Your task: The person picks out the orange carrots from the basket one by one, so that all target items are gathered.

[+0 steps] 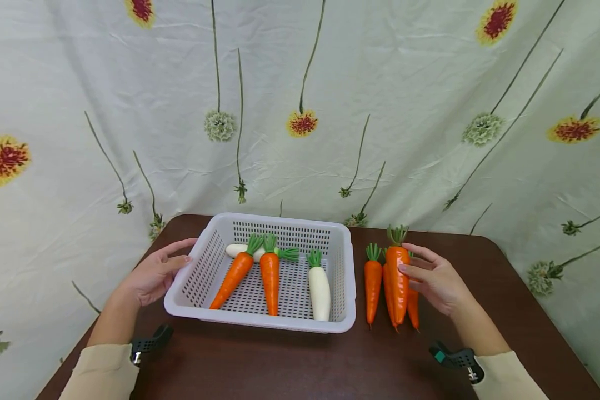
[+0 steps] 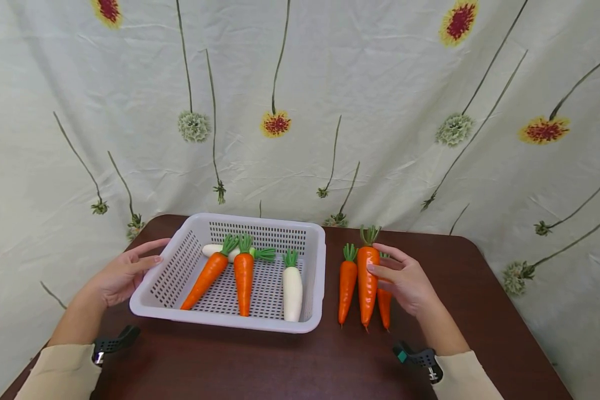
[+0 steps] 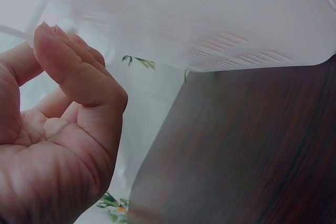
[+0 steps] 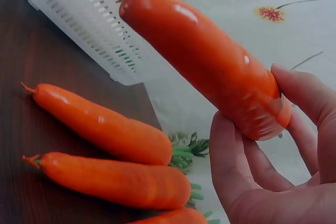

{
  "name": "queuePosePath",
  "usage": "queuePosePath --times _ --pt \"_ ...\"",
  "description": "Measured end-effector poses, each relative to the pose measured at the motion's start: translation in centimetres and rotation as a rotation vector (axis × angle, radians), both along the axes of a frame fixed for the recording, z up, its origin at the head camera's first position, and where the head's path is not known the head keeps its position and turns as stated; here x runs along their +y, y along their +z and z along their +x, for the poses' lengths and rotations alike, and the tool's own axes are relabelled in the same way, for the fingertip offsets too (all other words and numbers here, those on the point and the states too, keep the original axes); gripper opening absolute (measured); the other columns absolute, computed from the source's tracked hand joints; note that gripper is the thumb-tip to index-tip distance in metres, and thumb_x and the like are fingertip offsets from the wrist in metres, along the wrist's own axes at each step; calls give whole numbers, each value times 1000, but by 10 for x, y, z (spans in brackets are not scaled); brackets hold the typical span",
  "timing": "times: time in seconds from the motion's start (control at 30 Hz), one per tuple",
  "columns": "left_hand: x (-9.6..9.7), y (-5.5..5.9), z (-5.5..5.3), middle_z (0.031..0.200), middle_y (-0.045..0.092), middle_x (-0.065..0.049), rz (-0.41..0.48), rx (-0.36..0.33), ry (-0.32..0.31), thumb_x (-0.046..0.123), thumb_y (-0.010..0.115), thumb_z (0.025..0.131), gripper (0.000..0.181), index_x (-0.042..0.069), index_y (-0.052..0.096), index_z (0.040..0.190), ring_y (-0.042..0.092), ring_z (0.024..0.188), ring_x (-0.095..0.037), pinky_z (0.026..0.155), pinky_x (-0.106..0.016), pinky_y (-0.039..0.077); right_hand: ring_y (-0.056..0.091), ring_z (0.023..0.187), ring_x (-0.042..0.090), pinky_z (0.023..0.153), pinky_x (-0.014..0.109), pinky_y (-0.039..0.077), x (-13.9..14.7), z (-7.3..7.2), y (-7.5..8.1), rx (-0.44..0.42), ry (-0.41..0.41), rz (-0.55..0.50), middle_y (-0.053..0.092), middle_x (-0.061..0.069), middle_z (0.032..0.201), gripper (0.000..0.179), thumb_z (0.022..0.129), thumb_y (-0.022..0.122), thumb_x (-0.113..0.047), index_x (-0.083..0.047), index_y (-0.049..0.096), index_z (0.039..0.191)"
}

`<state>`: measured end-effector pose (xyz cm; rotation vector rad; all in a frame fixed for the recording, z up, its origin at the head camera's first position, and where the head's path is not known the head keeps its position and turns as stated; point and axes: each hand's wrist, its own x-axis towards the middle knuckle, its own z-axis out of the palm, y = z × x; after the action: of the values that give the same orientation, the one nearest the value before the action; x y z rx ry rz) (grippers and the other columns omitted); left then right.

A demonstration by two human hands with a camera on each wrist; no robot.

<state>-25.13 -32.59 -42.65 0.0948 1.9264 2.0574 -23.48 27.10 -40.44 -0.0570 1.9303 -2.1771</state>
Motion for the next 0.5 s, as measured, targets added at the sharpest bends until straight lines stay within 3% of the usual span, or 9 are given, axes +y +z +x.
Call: queuePosePath --times 0.5 --pt "0 0 0 120 73 7 5 -8 3 19 54 107 61 18 26 162 75 104 -22 86 -54 61 72 103 13 88 32 62 28 3 -12 18 -3 38 73 -9 115 48 98 67 -3 -20 58 142"
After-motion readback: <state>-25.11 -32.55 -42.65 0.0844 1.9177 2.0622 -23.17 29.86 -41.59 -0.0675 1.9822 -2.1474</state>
